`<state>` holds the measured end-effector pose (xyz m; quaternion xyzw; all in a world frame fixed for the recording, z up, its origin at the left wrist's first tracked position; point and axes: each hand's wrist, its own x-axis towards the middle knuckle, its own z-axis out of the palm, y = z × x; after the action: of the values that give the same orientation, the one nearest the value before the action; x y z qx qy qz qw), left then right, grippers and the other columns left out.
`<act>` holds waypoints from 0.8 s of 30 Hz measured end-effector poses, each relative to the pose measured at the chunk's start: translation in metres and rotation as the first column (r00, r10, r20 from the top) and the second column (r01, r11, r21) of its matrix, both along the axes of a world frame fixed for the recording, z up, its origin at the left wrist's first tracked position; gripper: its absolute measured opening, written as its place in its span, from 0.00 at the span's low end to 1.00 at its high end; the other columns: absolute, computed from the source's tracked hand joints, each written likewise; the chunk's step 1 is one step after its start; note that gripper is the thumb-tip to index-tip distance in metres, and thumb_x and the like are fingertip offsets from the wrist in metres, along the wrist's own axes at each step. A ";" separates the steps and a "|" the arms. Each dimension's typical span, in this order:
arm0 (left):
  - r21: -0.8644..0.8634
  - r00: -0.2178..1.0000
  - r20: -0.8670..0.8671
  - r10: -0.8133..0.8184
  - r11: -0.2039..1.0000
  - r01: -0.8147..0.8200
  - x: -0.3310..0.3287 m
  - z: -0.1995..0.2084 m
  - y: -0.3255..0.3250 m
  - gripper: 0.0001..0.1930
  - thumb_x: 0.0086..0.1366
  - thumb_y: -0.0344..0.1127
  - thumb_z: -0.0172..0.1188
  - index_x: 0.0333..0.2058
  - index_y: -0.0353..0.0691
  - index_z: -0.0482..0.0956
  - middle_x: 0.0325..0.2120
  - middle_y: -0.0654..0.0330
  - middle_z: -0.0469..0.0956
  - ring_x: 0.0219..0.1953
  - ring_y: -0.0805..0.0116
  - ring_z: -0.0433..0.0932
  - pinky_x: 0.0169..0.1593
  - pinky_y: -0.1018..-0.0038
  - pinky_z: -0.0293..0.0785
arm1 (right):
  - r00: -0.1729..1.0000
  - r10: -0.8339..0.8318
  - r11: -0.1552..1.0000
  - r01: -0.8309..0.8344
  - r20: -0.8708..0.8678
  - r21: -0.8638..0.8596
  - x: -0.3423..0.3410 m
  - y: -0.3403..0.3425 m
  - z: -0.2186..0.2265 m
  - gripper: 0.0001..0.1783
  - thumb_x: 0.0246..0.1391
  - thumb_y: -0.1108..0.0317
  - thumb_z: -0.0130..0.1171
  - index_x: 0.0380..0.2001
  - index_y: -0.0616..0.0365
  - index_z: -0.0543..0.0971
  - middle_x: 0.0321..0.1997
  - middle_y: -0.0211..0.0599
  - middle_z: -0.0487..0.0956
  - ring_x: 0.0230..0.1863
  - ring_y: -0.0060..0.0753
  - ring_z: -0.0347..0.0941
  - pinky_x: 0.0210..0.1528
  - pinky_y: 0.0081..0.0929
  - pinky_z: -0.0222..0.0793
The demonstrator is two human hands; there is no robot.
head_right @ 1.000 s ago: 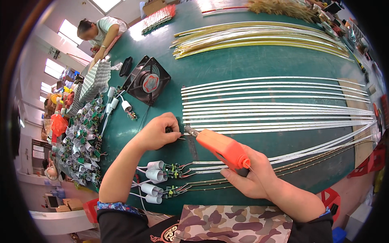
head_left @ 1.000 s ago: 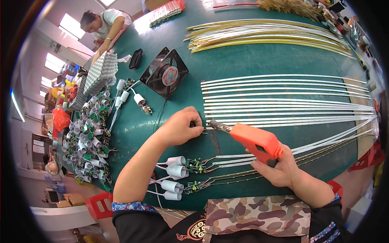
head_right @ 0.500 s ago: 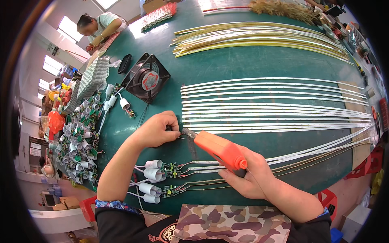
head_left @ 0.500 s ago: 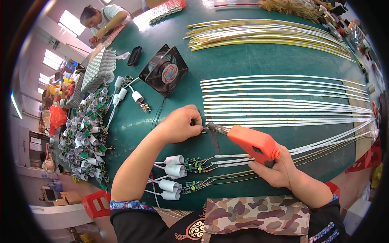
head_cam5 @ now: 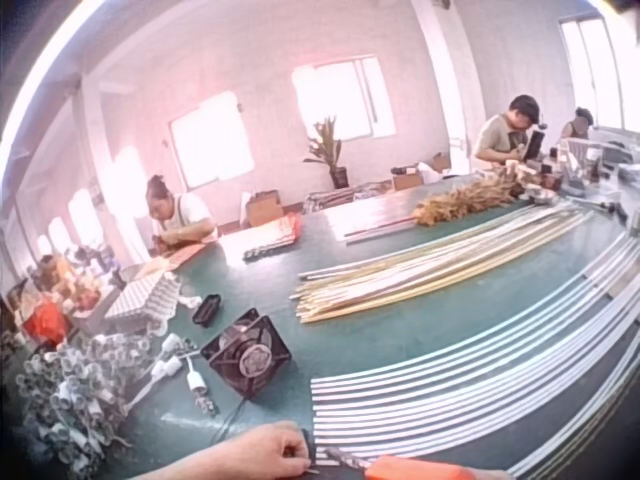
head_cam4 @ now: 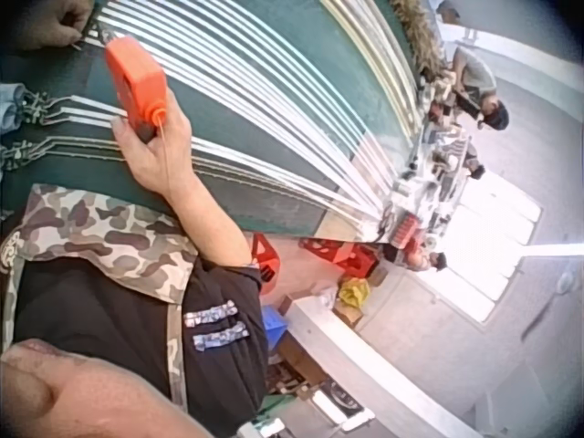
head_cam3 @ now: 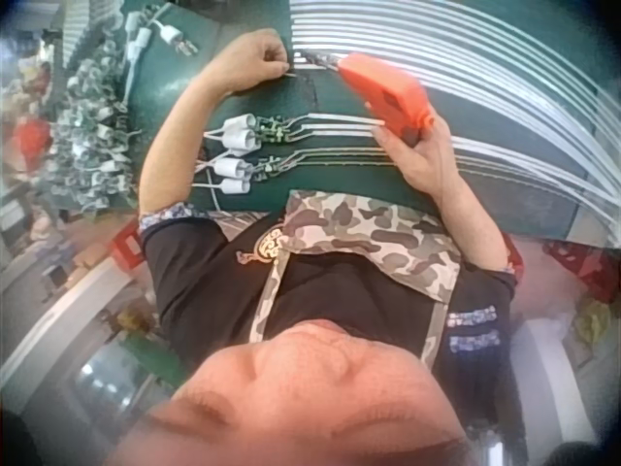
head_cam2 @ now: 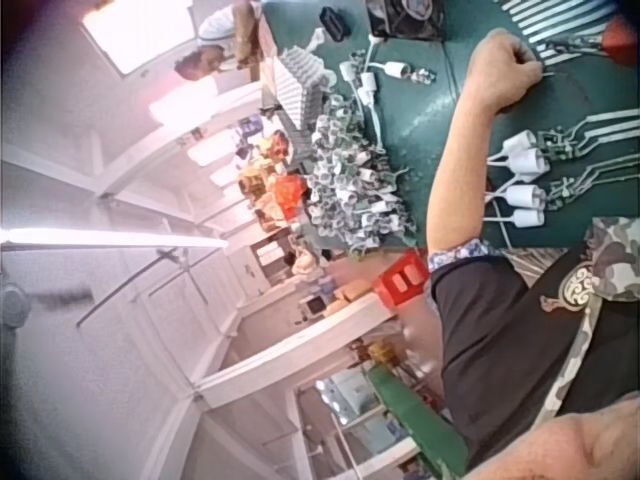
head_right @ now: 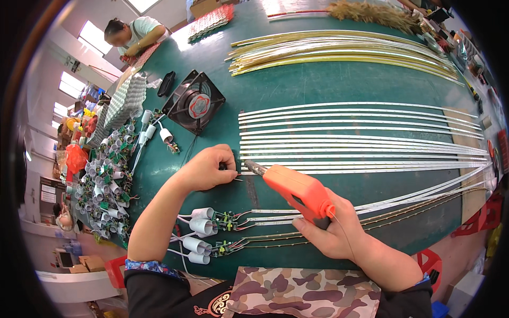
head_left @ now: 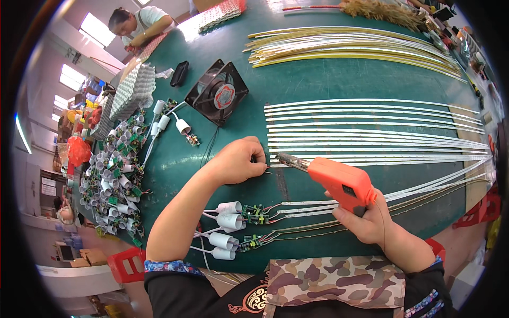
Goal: The person solders circuit board wires onto LED light strips using a soldering gun, then gathers the assembled strips together by hand.
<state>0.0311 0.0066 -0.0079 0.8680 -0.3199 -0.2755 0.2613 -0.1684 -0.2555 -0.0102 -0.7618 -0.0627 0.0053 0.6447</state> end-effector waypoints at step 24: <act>-0.043 0.986 0.081 -0.143 0.988 0.147 -0.013 0.014 0.005 0.07 0.56 0.30 0.65 0.35 0.38 0.81 0.38 0.57 0.74 0.39 0.58 0.77 0.43 0.66 0.74 | 0.998 -0.051 0.995 0.048 0.033 0.092 -0.007 -0.010 -0.008 0.30 0.53 0.70 0.68 0.58 0.65 0.70 0.34 0.34 0.78 0.31 0.26 0.71 0.37 0.25 0.69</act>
<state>0.0185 0.0115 0.0056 0.8459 -0.3989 -0.2519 0.2488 -0.1754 -0.2653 -0.0177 -0.7328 -0.0553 -0.0269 0.6777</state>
